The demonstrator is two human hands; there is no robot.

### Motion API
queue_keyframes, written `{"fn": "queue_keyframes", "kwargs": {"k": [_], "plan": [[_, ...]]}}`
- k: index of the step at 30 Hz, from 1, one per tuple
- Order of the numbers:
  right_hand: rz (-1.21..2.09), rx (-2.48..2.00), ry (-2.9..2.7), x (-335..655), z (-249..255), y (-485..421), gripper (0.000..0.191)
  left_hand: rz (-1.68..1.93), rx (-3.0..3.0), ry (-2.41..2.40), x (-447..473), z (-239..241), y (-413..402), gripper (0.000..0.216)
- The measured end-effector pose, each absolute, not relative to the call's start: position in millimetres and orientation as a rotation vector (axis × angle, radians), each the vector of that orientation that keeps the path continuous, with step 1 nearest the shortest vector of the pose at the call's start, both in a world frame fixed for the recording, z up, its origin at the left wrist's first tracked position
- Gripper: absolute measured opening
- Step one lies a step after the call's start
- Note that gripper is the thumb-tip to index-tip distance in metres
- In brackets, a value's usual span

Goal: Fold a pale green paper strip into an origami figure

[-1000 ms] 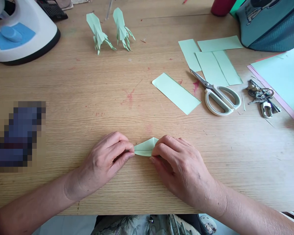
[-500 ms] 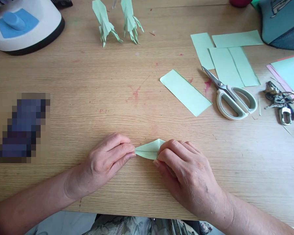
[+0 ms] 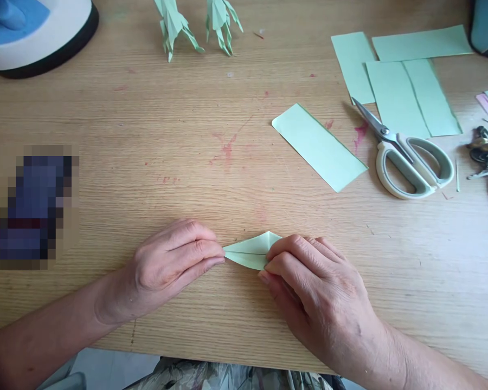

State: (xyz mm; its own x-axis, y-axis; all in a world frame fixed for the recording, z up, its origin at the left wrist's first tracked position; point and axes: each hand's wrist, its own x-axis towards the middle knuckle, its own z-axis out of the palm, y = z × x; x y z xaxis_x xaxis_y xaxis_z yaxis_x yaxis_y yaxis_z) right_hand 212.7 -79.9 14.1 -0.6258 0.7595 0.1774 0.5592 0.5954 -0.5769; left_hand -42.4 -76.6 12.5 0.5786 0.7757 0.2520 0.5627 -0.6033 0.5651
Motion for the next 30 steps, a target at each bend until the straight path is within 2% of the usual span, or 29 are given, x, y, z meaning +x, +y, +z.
{"fn": "queue_keyframes", "kwargs": {"k": [18,24,30], "plan": [[0.659,-1.074,-2.413,215,12,-84,0.007,0.503,2.540,1.094,-38,9,-78,0.016],[0.587,-1.073,-2.436,216,12,-86,0.008,0.566,2.515,1.100,-30,9,-81,0.006],[0.584,-1.096,-2.432,215,12,-88,0.009,0.592,2.518,1.068,-23,7,-80,0.009]]}}
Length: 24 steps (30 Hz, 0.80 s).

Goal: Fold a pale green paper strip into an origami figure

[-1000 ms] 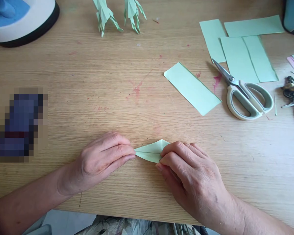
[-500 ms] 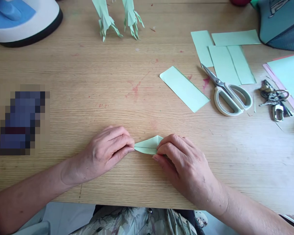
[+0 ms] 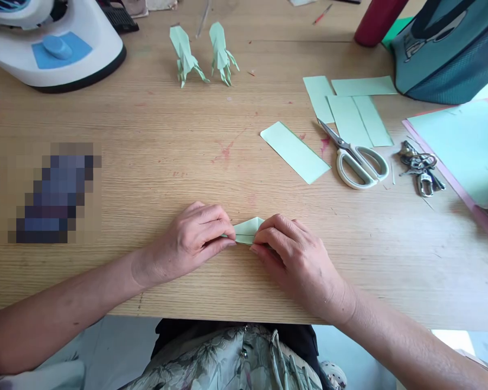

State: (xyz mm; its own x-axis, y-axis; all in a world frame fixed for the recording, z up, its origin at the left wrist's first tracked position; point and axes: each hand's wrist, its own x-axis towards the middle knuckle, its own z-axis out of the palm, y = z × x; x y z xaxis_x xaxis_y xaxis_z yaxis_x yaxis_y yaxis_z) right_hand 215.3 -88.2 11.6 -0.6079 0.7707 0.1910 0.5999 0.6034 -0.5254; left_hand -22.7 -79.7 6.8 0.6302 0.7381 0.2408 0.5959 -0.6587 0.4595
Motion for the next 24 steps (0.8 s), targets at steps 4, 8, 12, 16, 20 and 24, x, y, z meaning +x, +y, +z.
{"fn": "queue_keyframes", "kwargs": {"k": [4,8,12,16,20,24], "plan": [[0.612,-1.129,-2.439,216,11,-89,0.010,0.572,2.468,1.125,-23,6,-80,0.015],[0.668,-1.190,-2.403,216,12,-87,0.010,0.594,2.421,1.164,-24,5,-81,0.019],[0.796,-1.242,-2.341,213,17,-85,0.011,0.619,2.381,1.203,-28,4,-84,0.017],[0.930,-1.294,-2.281,209,21,-83,0.014,0.624,2.364,1.250,-31,4,-87,0.016],[0.961,-1.351,-2.244,207,21,-81,0.011,0.617,2.384,1.271,-31,4,-88,0.016],[1.007,-1.361,-2.225,206,20,-79,0.013,0.582,2.381,1.309,-28,6,-89,0.013]]}}
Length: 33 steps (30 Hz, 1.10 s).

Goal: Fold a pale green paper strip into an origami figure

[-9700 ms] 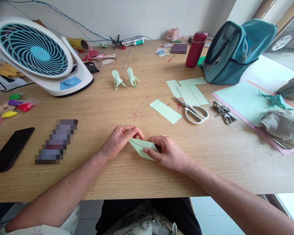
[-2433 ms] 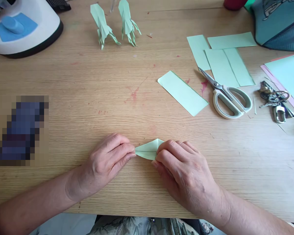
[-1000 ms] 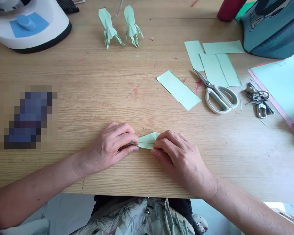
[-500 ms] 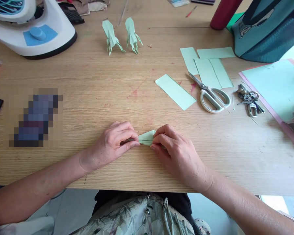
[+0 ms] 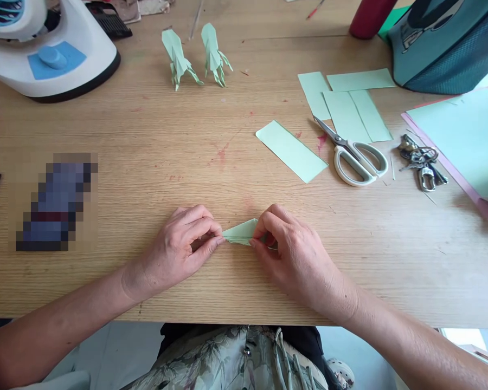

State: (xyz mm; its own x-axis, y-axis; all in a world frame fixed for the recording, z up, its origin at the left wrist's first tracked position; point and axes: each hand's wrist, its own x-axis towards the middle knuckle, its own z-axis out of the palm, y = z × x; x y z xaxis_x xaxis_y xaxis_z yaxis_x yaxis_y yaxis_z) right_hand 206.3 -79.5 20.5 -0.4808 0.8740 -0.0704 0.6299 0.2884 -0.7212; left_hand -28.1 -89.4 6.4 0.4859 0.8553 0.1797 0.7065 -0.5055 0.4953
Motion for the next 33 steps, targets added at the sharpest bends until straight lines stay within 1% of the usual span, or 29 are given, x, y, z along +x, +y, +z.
{"fn": "queue_keyframes", "kwargs": {"k": [5,17,21,25,29,33], "plan": [[0.995,-1.353,-2.240,206,22,-79,0.015,0.547,2.375,1.357,-23,10,-91,0.012],[0.754,-1.318,-2.409,203,20,-76,0.014,0.545,2.392,1.415,-17,11,-89,0.014],[0.740,-1.231,-2.456,205,20,-76,0.014,0.540,2.399,1.412,-16,10,-88,0.015],[0.758,-1.103,-2.444,209,17,-77,0.020,0.523,2.394,1.412,-16,11,-87,0.014],[0.662,-0.941,-2.493,216,12,-80,0.027,0.490,2.382,1.413,-17,13,-87,0.013],[0.576,-0.921,-2.545,220,11,-84,0.032,0.485,2.387,1.405,-17,13,-87,0.014]]}}
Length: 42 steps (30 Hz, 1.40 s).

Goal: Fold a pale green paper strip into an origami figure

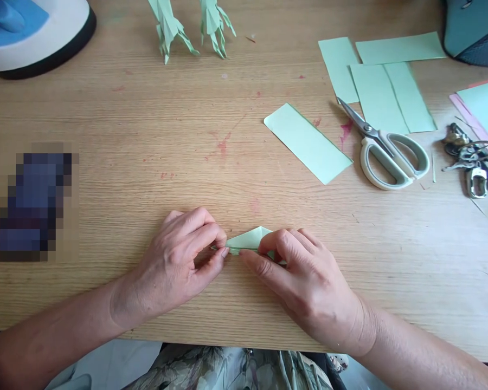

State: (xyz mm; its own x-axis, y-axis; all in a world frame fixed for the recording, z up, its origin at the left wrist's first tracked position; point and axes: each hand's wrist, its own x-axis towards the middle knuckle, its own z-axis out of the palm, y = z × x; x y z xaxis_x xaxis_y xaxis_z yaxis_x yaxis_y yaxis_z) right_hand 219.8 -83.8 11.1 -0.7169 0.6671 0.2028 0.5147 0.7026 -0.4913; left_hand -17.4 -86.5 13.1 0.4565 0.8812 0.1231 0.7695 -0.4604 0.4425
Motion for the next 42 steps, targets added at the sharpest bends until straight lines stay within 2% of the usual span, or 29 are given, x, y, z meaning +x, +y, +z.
{"fn": "queue_keyframes", "kwargs": {"k": [6,10,14,19,26,36,42], "plan": [[0.308,-0.795,-2.628,224.0,9.5,-84.0,0.033,0.489,2.386,1.398,-18.2,11.9,-85.2,0.016],[0.435,-0.826,-2.579,222.3,9.4,-80.1,0.033,0.483,2.386,1.383,-19.1,10.6,-84.2,0.017],[0.629,-0.954,-2.476,218.6,9.4,-76.4,0.024,0.486,2.382,1.373,-19.5,10.5,-83.8,0.016],[0.511,-0.953,-2.516,217.6,9.4,-76.2,0.017,0.492,2.367,1.372,-18.9,12.0,-84.6,0.016],[0.460,-0.832,-2.605,219.9,11.8,-78.4,0.022,0.498,2.372,1.382,-17.8,12.4,-84.4,0.015],[0.097,-0.626,-2.760,222.9,18.7,-77.5,0.033,0.482,2.381,1.401,-16.9,14.1,-82.9,0.014],[0.036,-0.603,-2.756,225.2,15.1,-79.0,0.033,0.485,2.379,1.394,-18.3,15.2,-83.9,0.014]]}}
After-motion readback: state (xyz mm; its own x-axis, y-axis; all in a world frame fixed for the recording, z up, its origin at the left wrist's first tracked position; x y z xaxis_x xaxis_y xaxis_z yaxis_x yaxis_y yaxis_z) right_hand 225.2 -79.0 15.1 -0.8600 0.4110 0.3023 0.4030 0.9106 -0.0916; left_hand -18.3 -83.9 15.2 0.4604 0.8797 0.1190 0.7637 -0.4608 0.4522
